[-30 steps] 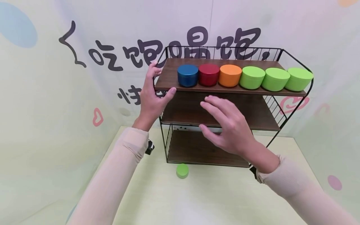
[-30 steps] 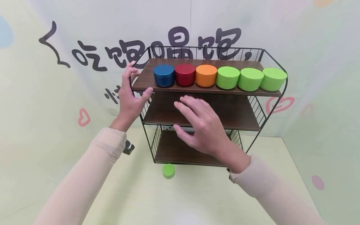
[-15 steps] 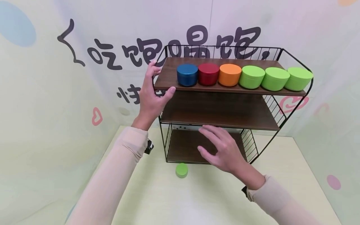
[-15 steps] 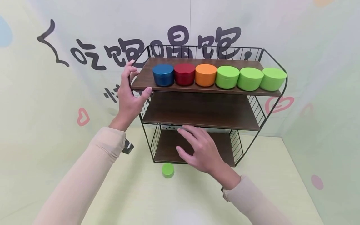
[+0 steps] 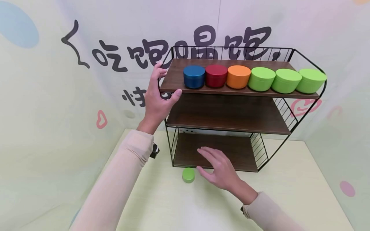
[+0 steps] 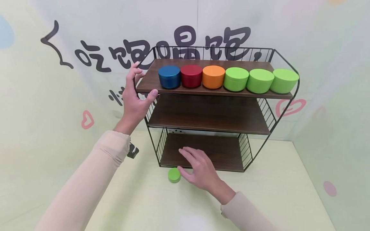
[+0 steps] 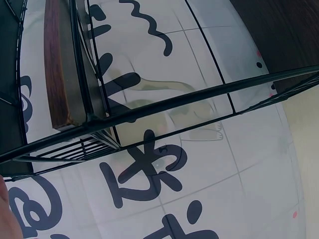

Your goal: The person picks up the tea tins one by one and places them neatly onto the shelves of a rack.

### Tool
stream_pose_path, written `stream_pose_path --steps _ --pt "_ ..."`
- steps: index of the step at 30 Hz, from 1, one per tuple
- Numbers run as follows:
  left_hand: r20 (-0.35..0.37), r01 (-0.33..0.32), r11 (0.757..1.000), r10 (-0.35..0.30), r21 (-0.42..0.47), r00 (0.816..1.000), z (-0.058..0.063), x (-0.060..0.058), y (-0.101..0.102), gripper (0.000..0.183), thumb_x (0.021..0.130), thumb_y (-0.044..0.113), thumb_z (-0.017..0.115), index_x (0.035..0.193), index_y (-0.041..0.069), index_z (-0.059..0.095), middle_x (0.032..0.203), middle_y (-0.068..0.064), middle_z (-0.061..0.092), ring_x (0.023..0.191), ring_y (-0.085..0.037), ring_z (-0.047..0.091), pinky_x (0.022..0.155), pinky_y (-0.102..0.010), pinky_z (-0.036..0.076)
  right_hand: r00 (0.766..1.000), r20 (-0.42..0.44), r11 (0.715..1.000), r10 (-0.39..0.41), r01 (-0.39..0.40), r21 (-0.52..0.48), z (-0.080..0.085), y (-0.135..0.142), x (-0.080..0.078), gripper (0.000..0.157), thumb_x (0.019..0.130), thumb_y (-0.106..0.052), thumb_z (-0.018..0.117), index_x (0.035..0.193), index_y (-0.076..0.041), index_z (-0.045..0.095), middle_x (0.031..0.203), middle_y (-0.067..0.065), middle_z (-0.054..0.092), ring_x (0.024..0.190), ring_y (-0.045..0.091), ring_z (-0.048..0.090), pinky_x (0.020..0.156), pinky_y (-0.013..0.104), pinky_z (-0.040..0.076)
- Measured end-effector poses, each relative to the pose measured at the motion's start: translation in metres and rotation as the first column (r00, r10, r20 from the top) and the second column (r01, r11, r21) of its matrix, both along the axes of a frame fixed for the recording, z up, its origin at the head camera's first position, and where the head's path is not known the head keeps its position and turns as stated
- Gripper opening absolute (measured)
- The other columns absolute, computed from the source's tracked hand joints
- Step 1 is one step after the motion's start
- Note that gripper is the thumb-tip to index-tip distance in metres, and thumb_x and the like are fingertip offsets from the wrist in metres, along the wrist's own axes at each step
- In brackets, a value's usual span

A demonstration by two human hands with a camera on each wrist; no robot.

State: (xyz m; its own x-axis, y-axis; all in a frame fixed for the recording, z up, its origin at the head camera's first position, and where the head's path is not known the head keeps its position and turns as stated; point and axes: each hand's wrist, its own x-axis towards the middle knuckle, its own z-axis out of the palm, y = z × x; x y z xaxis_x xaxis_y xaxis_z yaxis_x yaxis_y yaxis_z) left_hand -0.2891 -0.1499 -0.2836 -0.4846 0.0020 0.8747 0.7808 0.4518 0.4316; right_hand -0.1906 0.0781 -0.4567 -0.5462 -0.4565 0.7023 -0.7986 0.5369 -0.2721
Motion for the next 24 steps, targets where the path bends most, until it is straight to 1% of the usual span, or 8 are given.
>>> stream_pose_path --steps 2,4,6,9,12,17,19,24 --pt "0.003 0.006 1.0 -0.006 0.0 1.0 0.002 0.004 0.002 0.059 0.083 0.029 0.068 0.127 -0.002 0.044 0.151 -0.017 0.041 0.123 -0.028 0.052 0.097 -0.037 0.043 0.999 0.035 1.0 -0.011 0.011 -0.008 -0.009 -0.002 0.001 0.052 0.088 -0.034 0.07 0.132 -0.007 0.062 0.128 0.014 0.064 0.117 0.029 0.061 0.097 0.049 0.048" --pt "0.009 0.002 1.0 -0.002 -0.002 1.0 0.002 0.004 0.002 0.059 0.083 0.03 0.068 0.128 -0.002 0.044 0.151 -0.017 0.041 0.123 -0.029 0.052 0.097 -0.037 0.043 0.998 0.066 1.0 -0.022 0.023 -0.018 -0.018 -0.004 0.002 0.054 0.085 -0.031 0.073 0.131 -0.007 0.062 0.128 0.013 0.064 0.117 0.029 0.062 0.096 0.049 0.048" --pt "0.01 -0.01 1.0 0.01 -0.006 1.0 -0.002 -0.002 0.0 0.061 0.083 0.033 0.068 0.128 -0.001 0.045 0.152 -0.013 0.041 0.123 -0.027 0.052 0.097 -0.038 0.043 0.995 0.091 0.999 -0.033 0.036 -0.027 -0.025 -0.006 0.002 0.055 0.082 -0.028 0.075 0.131 -0.007 0.062 0.128 0.013 0.064 0.117 0.03 0.062 0.095 0.051 0.048" --pt "0.018 -0.026 1.0 0.026 -0.007 0.999 -0.006 -0.009 -0.003 0.064 0.082 0.039 0.068 0.13 0.003 0.047 0.154 -0.003 0.041 0.124 -0.022 0.052 0.096 -0.037 0.044 0.99 0.128 0.998 -0.057 0.061 -0.029 -0.035 -0.008 0.002 0.056 0.081 -0.028 0.076 0.132 -0.009 0.062 0.128 0.012 0.064 0.117 0.03 0.062 0.094 0.053 0.049" --pt "0.017 -0.039 0.999 0.039 -0.011 0.999 -0.009 -0.013 -0.006 0.064 0.082 0.042 0.067 0.131 0.006 0.047 0.154 0.004 0.04 0.125 -0.017 0.051 0.094 -0.037 0.045 0.984 0.165 0.997 -0.068 0.075 -0.037 -0.044 -0.01 0.001 0.056 0.081 -0.028 0.077 0.131 -0.008 0.062 0.128 0.013 0.065 0.117 0.03 0.062 0.094 0.053 0.049" --pt "-0.022 -0.055 0.998 0.054 -0.032 0.998 -0.01 -0.016 -0.007 0.063 0.084 0.043 0.066 0.131 0.008 0.046 0.154 0.001 0.041 0.124 -0.013 0.052 0.092 -0.037 0.046 0.973 0.223 0.994 -0.067 0.085 -0.075 -0.06 -0.014 -0.002 0.054 0.081 -0.026 0.077 0.129 -0.005 0.063 0.128 0.012 0.066 0.119 0.029 0.061 0.095 0.051 0.048" --pt "-0.038 -0.053 0.998 0.051 -0.041 0.998 -0.01 -0.016 -0.007 0.063 0.085 0.043 0.066 0.131 0.007 0.045 0.154 -0.001 0.04 0.125 -0.014 0.051 0.095 -0.038 0.044 0.96 0.271 0.991 -0.073 0.1 -0.088 -0.067 -0.016 -0.002 0.054 0.082 -0.027 0.076 0.13 -0.006 0.063 0.129 0.01 0.065 0.12 0.028 0.061 0.096 0.05 0.048" --pt "-0.06 -0.046 0.998 0.044 -0.047 0.997 -0.01 -0.016 -0.006 0.062 0.085 0.043 0.065 0.131 0.005 0.046 0.154 -0.004 0.041 0.124 -0.017 0.052 0.099 -0.037 0.043 0.91 0.408 0.985 -0.077 0.132 -0.108 -0.084 -0.022 -0.001 0.056 0.082 -0.027 0.077 0.133 -0.008 0.062 0.132 0.011 0.063 0.123 0.029 0.059 0.098 0.048 0.047"
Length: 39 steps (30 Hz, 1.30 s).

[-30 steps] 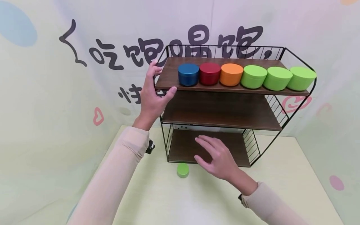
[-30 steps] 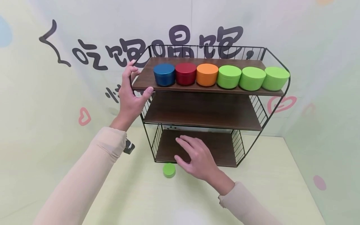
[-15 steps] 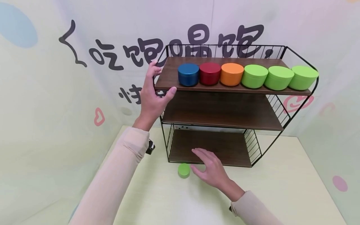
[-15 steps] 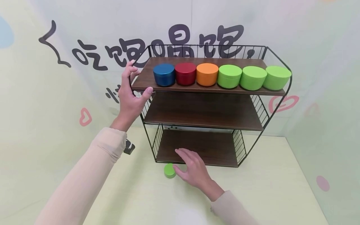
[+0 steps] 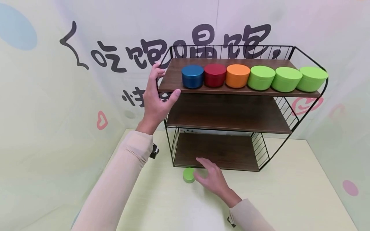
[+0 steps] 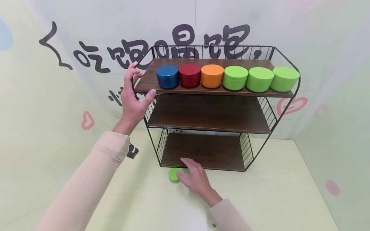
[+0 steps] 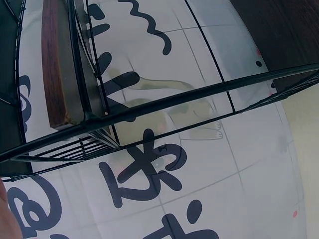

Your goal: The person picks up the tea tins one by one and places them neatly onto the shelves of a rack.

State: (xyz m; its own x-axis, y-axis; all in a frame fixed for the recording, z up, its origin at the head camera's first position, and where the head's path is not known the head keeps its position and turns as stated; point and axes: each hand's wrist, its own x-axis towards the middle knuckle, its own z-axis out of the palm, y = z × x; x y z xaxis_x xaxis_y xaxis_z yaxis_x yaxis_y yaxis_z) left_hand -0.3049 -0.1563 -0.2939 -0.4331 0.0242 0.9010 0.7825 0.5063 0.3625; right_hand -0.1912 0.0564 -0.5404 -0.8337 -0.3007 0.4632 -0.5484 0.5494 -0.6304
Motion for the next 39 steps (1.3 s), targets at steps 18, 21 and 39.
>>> stream_pose_path --steps 18,21,39 --pt "-0.014 0.057 0.998 -0.057 0.038 0.998 0.023 0.033 0.013 0.056 0.082 0.023 0.066 0.122 -0.011 0.045 0.144 -0.029 0.043 0.118 -0.038 0.053 0.102 -0.038 0.04 0.996 0.084 1.0 -0.014 0.013 0.017 -0.031 -0.015 0.001 0.059 0.08 -0.026 0.08 0.132 -0.006 0.061 0.133 0.014 0.062 0.124 0.032 0.058 0.099 0.048 0.046" --pt "0.005 0.057 0.998 -0.057 0.034 0.998 0.023 0.035 0.014 0.056 0.083 0.023 0.065 0.123 -0.01 0.044 0.145 -0.028 0.043 0.119 -0.038 0.052 0.102 -0.039 0.039 0.995 0.095 0.999 -0.023 0.021 0.027 -0.035 -0.017 0.0 0.06 0.08 -0.029 0.08 0.133 -0.006 0.061 0.134 0.015 0.061 0.124 0.033 0.058 0.099 0.049 0.046" --pt "0.009 0.06 0.998 -0.061 0.035 0.998 0.022 0.033 0.014 0.053 0.084 0.022 0.064 0.124 -0.007 0.044 0.146 -0.028 0.042 0.121 -0.04 0.051 0.104 -0.04 0.039 0.991 0.132 0.999 -0.029 0.026 0.026 -0.051 -0.026 -0.001 0.058 0.079 -0.028 0.082 0.13 -0.008 0.063 0.133 0.013 0.062 0.123 0.032 0.059 0.101 0.047 0.045"
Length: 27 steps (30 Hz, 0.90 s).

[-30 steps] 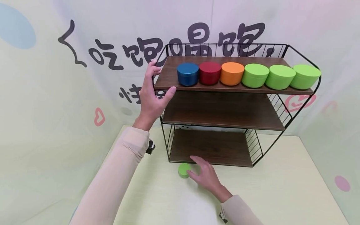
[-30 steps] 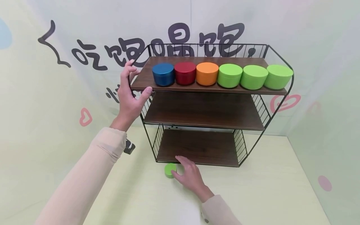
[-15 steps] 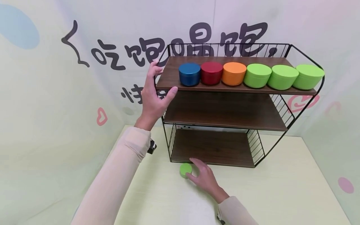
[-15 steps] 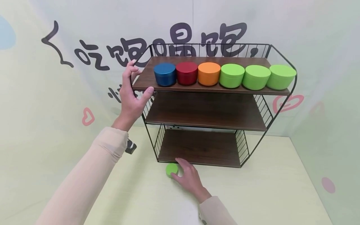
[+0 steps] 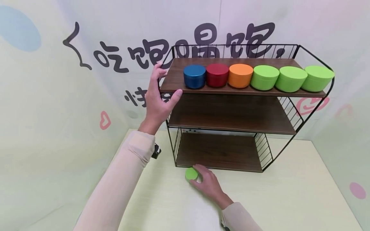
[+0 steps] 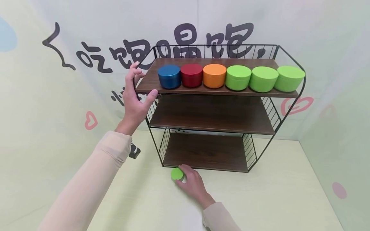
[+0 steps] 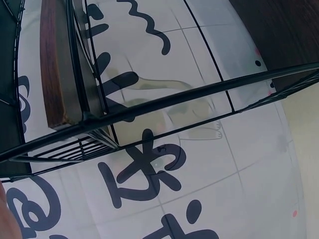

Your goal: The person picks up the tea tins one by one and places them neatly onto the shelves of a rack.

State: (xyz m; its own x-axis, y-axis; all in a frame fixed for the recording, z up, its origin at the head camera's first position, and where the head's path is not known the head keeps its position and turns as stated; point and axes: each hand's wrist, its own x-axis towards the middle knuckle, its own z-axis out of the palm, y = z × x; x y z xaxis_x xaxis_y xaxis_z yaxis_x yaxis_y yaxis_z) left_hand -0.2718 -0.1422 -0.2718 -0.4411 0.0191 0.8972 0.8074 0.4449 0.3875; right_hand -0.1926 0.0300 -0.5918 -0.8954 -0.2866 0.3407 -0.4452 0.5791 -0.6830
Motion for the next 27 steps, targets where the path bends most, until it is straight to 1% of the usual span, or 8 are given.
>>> stream_pose_path --steps 4,12,16,20,24,27 --pt "0.003 -0.011 1.0 0.011 -0.005 1.0 0.0 0.0007 -0.0016 0.053 0.084 0.024 0.064 0.124 -0.006 0.044 0.147 -0.026 0.042 0.121 -0.039 0.051 0.105 -0.038 0.038 1.0 -0.016 1.0 0.017 -0.017 0.016 -0.0003 -0.0013 -0.0002 0.052 0.08 -0.026 0.082 0.126 -0.008 0.066 0.128 0.01 0.065 0.119 0.028 0.062 0.099 0.044 0.047" --pt "-0.008 -0.009 1.0 0.009 0.001 1.0 0.0006 0.0008 -0.0017 0.054 0.084 0.024 0.064 0.123 -0.008 0.044 0.146 -0.027 0.043 0.121 -0.037 0.052 0.103 -0.039 0.04 0.999 0.01 0.999 0.031 -0.031 0.008 0.0043 -0.0029 0.0026 0.047 0.082 -0.023 0.081 0.123 -0.008 0.068 0.124 0.009 0.068 0.116 0.026 0.064 0.097 0.041 0.049" --pt "0.002 -0.013 1.0 0.013 0.01 1.0 -0.0003 0.0009 -0.0015 0.056 0.084 0.026 0.064 0.123 -0.009 0.045 0.146 -0.026 0.042 0.122 -0.036 0.051 0.105 -0.04 0.039 0.999 0.035 0.999 0.036 -0.036 0.001 0.0048 -0.0031 0.0025 0.046 0.082 -0.022 0.081 0.123 -0.006 0.069 0.124 0.009 0.068 0.117 0.026 0.063 0.098 0.041 0.048" --pt "0.012 -0.015 1.0 0.015 0.023 1.0 -0.0001 0.0024 -0.0014 0.057 0.083 0.026 0.063 0.122 -0.01 0.045 0.146 -0.026 0.043 0.122 -0.038 0.051 0.105 -0.04 0.038 0.998 0.047 0.999 0.035 -0.036 0.021 0.0039 -0.003 0.0019 0.048 0.082 -0.023 0.081 0.124 -0.005 0.069 0.126 0.01 0.067 0.118 0.028 0.062 0.1 0.041 0.047" --pt "0.004 -0.015 1.0 0.015 -0.001 1.0 0.0009 0.0026 -0.0018 0.055 0.083 0.023 0.065 0.123 -0.008 0.044 0.146 -0.027 0.042 0.122 -0.036 0.051 0.105 -0.04 0.039 0.998 0.046 0.999 0.03 -0.032 0.032 0.0045 -0.0026 0.002 0.048 0.081 -0.023 0.082 0.124 -0.005 0.069 0.126 0.01 0.067 0.119 0.029 0.062 0.1 0.041 0.047" --pt "0.0 -0.018 1.0 0.018 -0.018 1.0 0.0014 0.0024 -0.0021 0.054 0.084 0.022 0.065 0.124 -0.008 0.044 0.146 -0.027 0.042 0.124 -0.033 0.051 0.105 -0.04 0.039 0.999 0.03 0.998 0.04 -0.041 0.044 0.0058 -0.0027 0.0023 0.048 0.081 -0.021 0.082 0.123 -0.003 0.068 0.125 0.011 0.068 0.117 0.029 0.063 0.098 0.041 0.048"
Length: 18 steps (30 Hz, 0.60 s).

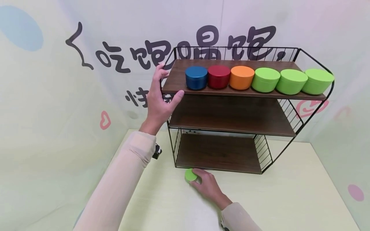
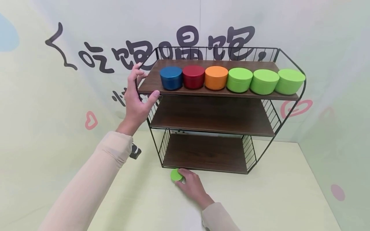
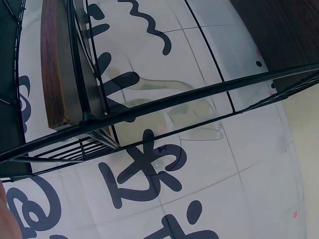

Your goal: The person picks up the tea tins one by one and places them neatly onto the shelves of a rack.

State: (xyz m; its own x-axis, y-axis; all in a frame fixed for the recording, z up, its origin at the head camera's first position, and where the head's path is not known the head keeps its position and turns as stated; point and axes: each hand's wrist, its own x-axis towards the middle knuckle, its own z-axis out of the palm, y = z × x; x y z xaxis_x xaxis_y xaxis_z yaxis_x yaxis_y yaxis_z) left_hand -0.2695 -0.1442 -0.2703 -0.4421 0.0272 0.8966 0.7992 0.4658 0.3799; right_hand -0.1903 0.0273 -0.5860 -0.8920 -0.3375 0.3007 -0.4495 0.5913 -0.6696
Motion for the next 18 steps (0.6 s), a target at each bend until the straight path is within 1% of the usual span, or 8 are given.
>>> stream_pose_path --steps 5,9,11,14,16,18 --pt "0.016 0.003 1.0 -0.003 0.03 1.0 0.0 0.0 0.001 0.056 0.083 0.023 0.064 0.123 -0.01 0.044 0.147 -0.026 0.042 0.123 -0.035 0.051 0.107 -0.04 0.037 0.999 -0.04 0.998 0.034 -0.031 0.058 0.003 0.0 0.0 0.046 0.083 -0.022 0.079 0.123 -0.003 0.068 0.123 0.012 0.068 0.113 0.028 0.065 0.094 0.039 0.051" --pt "0.039 -0.001 1.0 0.0 0.027 0.999 -0.001 0.002 0.001 0.055 0.083 0.023 0.064 0.123 -0.009 0.044 0.148 -0.026 0.041 0.124 -0.035 0.05 0.108 -0.041 0.036 0.998 -0.037 0.992 0.059 -0.054 0.113 0.005 0.002 0.0 0.045 0.084 -0.026 0.078 0.123 -0.004 0.068 0.122 0.012 0.068 0.113 0.027 0.066 0.095 0.038 0.051" --pt "0.034 0.001 1.0 -0.002 0.025 0.999 -0.001 0.003 0.001 0.055 0.083 0.023 0.064 0.123 -0.009 0.044 0.147 -0.026 0.041 0.124 -0.036 0.05 0.108 -0.041 0.036 0.994 -0.06 0.986 0.088 -0.079 0.15 0.006 0.004 0.0 0.043 0.084 -0.026 0.079 0.121 -0.004 0.069 0.121 0.012 0.069 0.112 0.027 0.066 0.095 0.039 0.051" --pt "0.008 0.002 1.0 -0.002 0.022 1.0 -0.002 0.001 0.001 0.055 0.083 0.023 0.064 0.123 -0.009 0.045 0.146 -0.027 0.042 0.123 -0.034 0.051 0.107 -0.04 0.037 0.985 -0.099 0.972 0.143 -0.121 0.201 0.009 0.006 0.0 0.042 0.083 -0.026 0.079 0.118 -0.004 0.07 0.119 0.012 0.07 0.11 0.027 0.067 0.094 0.039 0.051" --pt "-0.011 0.004 1.0 -0.004 0.022 1.0 -0.001 -0.001 0.002 0.054 0.083 0.023 0.065 0.123 -0.009 0.045 0.146 -0.027 0.043 0.121 -0.034 0.052 0.106 -0.039 0.038 0.979 -0.113 0.963 0.17 -0.141 0.232 0.013 0.007 0.0 0.043 0.083 -0.026 0.08 0.117 -0.003 0.07 0.118 0.012 0.07 0.11 0.027 0.067 0.094 0.039 0.051" --pt "-0.015 0.004 1.0 -0.004 0.018 1.0 -0.001 -0.001 0.002 0.054 0.084 0.023 0.065 0.123 -0.008 0.045 0.145 -0.027 0.043 0.121 -0.033 0.052 0.105 -0.038 0.039 0.975 -0.118 0.955 0.19 -0.156 0.251 0.019 0.009 0.001 0.044 0.083 -0.027 0.08 0.118 -0.003 0.069 0.118 0.012 0.07 0.109 0.027 0.068 0.093 0.039 0.052"
